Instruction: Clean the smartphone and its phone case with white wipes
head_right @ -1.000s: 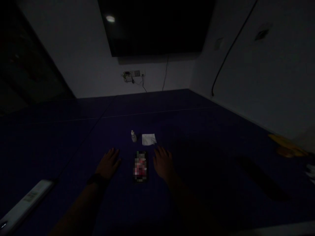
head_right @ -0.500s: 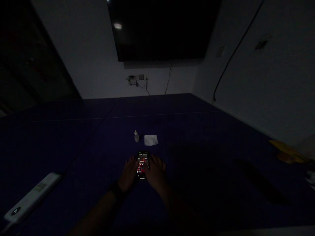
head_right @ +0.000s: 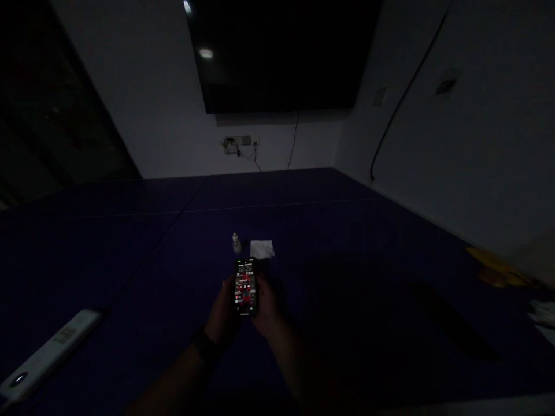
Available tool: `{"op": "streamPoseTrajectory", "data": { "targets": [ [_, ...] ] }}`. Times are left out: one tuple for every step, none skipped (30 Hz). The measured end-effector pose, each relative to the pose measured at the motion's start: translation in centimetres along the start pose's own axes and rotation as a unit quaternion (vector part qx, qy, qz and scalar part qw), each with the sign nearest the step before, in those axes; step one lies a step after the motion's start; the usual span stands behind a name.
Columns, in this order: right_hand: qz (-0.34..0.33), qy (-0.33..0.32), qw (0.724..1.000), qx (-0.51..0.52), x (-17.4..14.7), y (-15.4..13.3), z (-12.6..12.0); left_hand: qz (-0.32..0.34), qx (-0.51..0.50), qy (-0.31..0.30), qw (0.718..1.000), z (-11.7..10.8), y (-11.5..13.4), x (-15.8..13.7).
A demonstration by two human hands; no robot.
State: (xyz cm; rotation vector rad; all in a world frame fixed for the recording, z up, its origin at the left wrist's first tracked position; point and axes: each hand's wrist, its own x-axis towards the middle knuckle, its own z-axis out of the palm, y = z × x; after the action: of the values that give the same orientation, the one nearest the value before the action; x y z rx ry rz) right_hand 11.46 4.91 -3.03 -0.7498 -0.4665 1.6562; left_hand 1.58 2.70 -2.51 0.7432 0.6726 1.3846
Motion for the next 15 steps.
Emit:
{"op": "streamPoseTrajectory", "data": {
  "targets": [
    [0.016, -0.014, 1.0, 0.005, 0.0, 0.1, -0.1, 0.002, 0.001, -0.004, 1.0, -0.1, 0.0, -0.1],
    [0.03, -0.027, 0.999, 0.008, -0.1, 0.1, -0.1, 0.004, 0.0, -0.004, 1.0, -0.2, 0.0, -0.2],
    [0.042, -0.039, 0.998, 0.011, -0.1, 0.1, -0.2, 0.008, 0.0, -0.002, 1.0, -0.3, -0.1, -0.4],
    [0.055, -0.052, 0.997, 0.012, -0.1, 0.0, -0.3, 0.011, 0.001, 0.0, 1.0, -0.4, -0.2, -0.5],
    [0.067, -0.066, 0.996, 0.01, -0.2, 0.0, -0.3, 0.014, 0.002, 0.002, 1.0, -0.4, -0.3, -0.6],
    [0.078, -0.08, 0.994, 0.006, -0.1, -0.1, -0.4, 0.016, 0.003, 0.005, 1.0, -0.5, -0.4, -0.7],
    [0.089, -0.094, 0.992, -0.003, -0.1, -0.3, -0.4, 0.017, 0.005, 0.006, 1.0, -0.6, -0.5, -0.8],
    [0.098, -0.105, 0.989, -0.017, -0.1, -0.4, -0.4, 0.017, 0.007, 0.008, 1.0, -0.6, -0.6, -0.9],
    [0.105, -0.112, 0.988, -0.035, -0.1, -0.6, -0.4, 0.017, 0.009, 0.009, 1.0, -0.7, -0.7, -0.9],
    [0.111, -0.116, 0.986, -0.054, -0.1, -0.7, -0.4, 0.016, 0.011, 0.009, 1.0, -0.8, -0.7, -0.9],
    [0.114, -0.119, 0.984, -0.07, -0.1, -0.9, -0.5, 0.015, 0.012, 0.008, 1.0, -0.8, -0.7, -0.9],
    [0.116, -0.122, 0.982, -0.084, -0.1, -1.0, -0.5, 0.014, 0.013, 0.007, 1.0, -0.9, -0.7, -0.8],
    [0.113, -0.123, 0.981, -0.097, -0.1, -1.1, -0.5, 0.012, 0.014, 0.005, 1.0, -1.0, -0.7, -0.6],
    [0.107, -0.122, 0.981, -0.109, -0.1, -1.1, -0.6, 0.011, 0.015, 0.003, 1.0, -1.0, -0.7, -0.5],
    [0.097, -0.119, 0.981, -0.121, -0.1, -1.2, -0.6, 0.009, 0.018, 0.001, 1.0, -1.1, -0.7, -0.3]
  ]
}}
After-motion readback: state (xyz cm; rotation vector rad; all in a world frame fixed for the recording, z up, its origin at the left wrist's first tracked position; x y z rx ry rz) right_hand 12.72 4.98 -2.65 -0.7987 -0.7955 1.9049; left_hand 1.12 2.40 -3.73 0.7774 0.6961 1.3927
